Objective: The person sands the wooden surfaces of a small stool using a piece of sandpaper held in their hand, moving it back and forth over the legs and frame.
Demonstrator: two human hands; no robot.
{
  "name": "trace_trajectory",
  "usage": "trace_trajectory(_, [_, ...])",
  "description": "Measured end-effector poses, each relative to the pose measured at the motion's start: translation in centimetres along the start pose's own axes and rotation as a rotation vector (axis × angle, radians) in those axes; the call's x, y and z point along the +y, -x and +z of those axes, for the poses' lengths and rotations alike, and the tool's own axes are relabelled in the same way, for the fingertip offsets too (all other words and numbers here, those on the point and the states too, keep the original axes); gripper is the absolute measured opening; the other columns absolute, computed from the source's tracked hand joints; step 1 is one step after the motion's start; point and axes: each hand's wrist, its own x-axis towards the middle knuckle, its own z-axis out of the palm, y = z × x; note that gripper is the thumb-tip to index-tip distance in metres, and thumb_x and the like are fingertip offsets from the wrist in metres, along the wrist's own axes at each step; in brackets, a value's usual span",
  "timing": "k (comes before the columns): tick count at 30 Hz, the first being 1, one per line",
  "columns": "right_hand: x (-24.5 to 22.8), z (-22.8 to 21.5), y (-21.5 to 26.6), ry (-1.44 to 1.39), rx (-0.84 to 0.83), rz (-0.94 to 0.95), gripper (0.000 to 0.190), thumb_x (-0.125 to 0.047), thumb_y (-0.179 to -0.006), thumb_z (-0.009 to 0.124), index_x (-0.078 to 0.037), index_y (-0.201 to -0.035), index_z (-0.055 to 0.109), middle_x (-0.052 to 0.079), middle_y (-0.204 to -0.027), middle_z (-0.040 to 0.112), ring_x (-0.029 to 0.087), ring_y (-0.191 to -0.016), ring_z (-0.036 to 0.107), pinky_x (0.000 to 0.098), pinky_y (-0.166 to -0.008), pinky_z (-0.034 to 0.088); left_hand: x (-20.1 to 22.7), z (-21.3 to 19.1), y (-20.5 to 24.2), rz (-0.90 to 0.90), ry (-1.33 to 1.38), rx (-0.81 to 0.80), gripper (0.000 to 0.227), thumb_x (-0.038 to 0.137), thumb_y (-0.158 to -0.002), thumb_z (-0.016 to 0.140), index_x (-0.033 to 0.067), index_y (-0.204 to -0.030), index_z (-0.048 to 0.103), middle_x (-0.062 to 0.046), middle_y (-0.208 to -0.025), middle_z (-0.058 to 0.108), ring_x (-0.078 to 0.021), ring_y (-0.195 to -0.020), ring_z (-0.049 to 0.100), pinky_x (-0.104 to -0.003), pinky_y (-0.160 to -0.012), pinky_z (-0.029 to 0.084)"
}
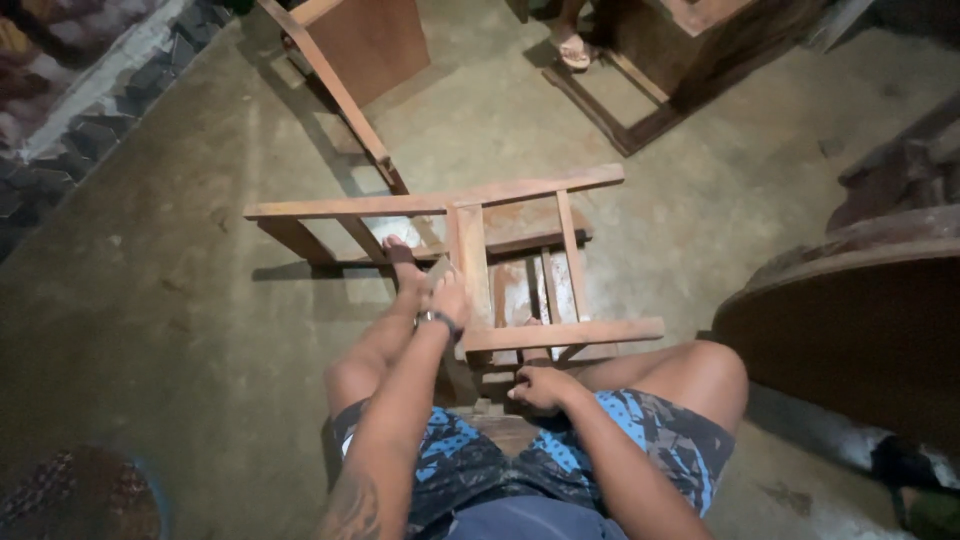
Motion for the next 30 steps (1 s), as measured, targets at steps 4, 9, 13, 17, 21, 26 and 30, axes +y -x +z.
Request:
trace_trajectory(4, [-1.5,-1.1,1.4,-0.024,0.015,-0.066,0.057,-0.044,-0.095,0.061,-0.014,-0.144,0.061,0.025,-0.139,0.064,0.040,-0.135,0.057,0.0505,-0.113,0.045,0.9,0.2,10.6,0.009,-0.020,0.040,0.061,0.042,-0.107,0.034,0.0124,-0.160,0.032,-0.011,-0.157,0.037,-0.0279,-0.138,0.038,-0.051,-0.108,0.039])
trace_trajectory(9, [-3.6,-2.7,2.1,0.012,-0.012,-0.157,0.060,-0.046,-0.096,0.059,-0.013,-0.146,0.057,0.026,-0.140,0.063,0.040,-0.136,0.056,0.0510,-0.115,0.043,4.2,-6.1,19.8,-0.129,0.180,-0.347,0.062,0.040,-0.112,0.024,0.0200,-0.168,0.006,-0.002,-0.176,0.002,-0.0217,-0.161,0.001,-0.057,-0.126,0.008])
trace_trajectory(13, [-3.9,-2.2,1.7,-0.004,-0.044,-0.141,0.062,-0.053,-0.095,0.060,-0.017,-0.145,0.059,0.021,-0.141,0.063,0.038,-0.136,0.057,0.0499,-0.114,0.045,4.2,-6.4,18.0,-0.090,0.055,-0.396,0.062,0.045,-0.111,0.018,0.0214,-0.167,0.006,-0.003,-0.175,0.001,-0.0246,-0.161,0.003,-0.064,-0.124,0.013])
trace_trajectory(17, [-3.7,-1.9,2.1,-0.019,-0.024,-0.119,0.060,-0.049,-0.096,0.060,-0.014,-0.145,0.058,0.022,-0.140,0.064,0.040,-0.135,0.057,0.0520,-0.113,0.045,1.6,-3.4,9.3,-0.136,0.056,-0.361,0.062,0.048,-0.108,0.016,0.0246,-0.165,0.009,0.000,-0.174,0.004,-0.0232,-0.159,0.008,-0.068,-0.120,0.018])
trace_trajectory(21, [-0.3,0.3,-1.1,0.011,-0.016,-0.080,0.066,-0.057,-0.096,0.058,-0.013,-0.146,0.058,0.022,-0.143,0.062,0.039,-0.138,0.055,0.0504,-0.116,0.044,-0.6,-2.2,0.3,-0.204,0.087,-0.304,0.063,0.055,-0.105,0.016,0.0297,-0.163,0.012,0.004,-0.172,0.009,-0.0211,-0.156,0.016,-0.074,-0.114,0.024])
trace_trajectory(26, [1.4,1.7,-2.5,-0.002,0.008,-0.008,0.067,-0.063,-0.093,0.058,-0.020,-0.145,0.058,0.019,-0.140,0.064,0.037,-0.136,0.056,0.0501,-0.113,0.046,1.7,-1.9,1.8,-0.207,0.030,-0.034,0.051,0.032,-0.104,0.030,0.0125,-0.151,0.038,-0.011,-0.155,0.039,-0.0282,-0.138,0.042,-0.067,-0.101,0.041])
trace_trajectory(30, [-0.4,-0.3,-0.7,0.015,-0.008,-0.052,0.065,-0.059,-0.096,0.056,-0.018,-0.148,0.056,0.021,-0.143,0.063,0.038,-0.138,0.056,0.0503,-0.114,0.045,0.7,-1.7,9.3,0.103,-0.415,0.017,0.052,0.030,-0.109,0.027,0.0085,-0.153,0.044,-0.010,-0.158,0.046,-0.0295,-0.148,0.035,-0.050,-0.116,0.030])
